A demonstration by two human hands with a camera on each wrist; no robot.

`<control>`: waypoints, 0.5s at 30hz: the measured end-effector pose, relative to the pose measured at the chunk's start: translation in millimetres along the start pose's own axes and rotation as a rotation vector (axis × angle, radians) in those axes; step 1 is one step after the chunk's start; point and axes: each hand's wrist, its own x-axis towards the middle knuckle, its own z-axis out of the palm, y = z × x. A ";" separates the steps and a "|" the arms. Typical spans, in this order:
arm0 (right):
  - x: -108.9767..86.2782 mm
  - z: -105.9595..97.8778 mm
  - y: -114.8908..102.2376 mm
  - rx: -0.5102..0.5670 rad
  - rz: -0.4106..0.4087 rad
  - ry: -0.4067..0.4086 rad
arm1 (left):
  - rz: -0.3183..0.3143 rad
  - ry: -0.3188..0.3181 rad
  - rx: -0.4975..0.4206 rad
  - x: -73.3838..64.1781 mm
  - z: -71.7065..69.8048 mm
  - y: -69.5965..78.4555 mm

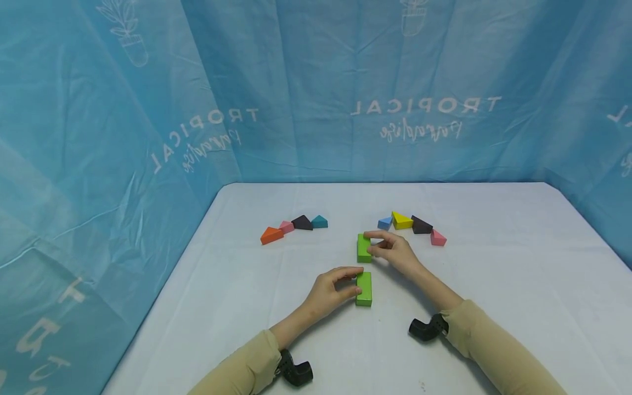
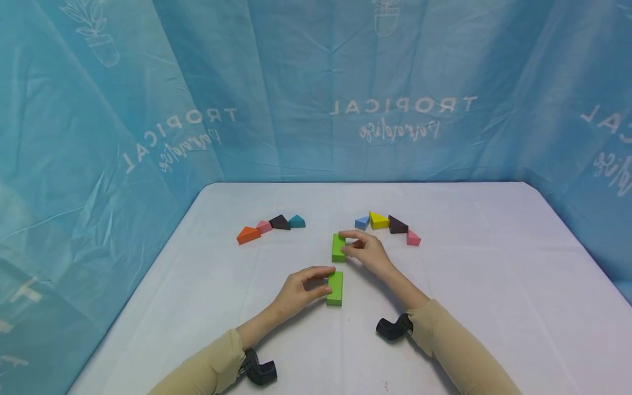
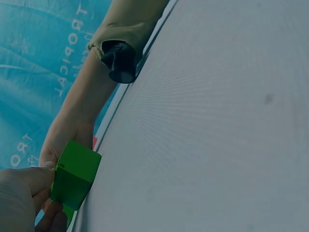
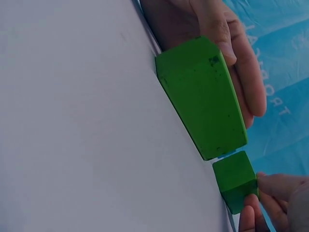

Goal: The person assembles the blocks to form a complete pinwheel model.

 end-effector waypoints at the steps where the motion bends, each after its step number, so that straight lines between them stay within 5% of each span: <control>1: -1.4 0.5 0.1 -0.002 0.000 0.001 | 0.007 0.001 0.001 0.1 -0.2 2.3; 8: -11.0 4.8 0.0 -0.021 -0.002 -0.010 | 0.029 -0.015 -0.001 -0.1 -6.5 33.5; 15: -19.6 8.7 -4.8 -0.030 -0.011 -0.018 | 0.016 -0.020 0.015 0.7 -7.7 37.9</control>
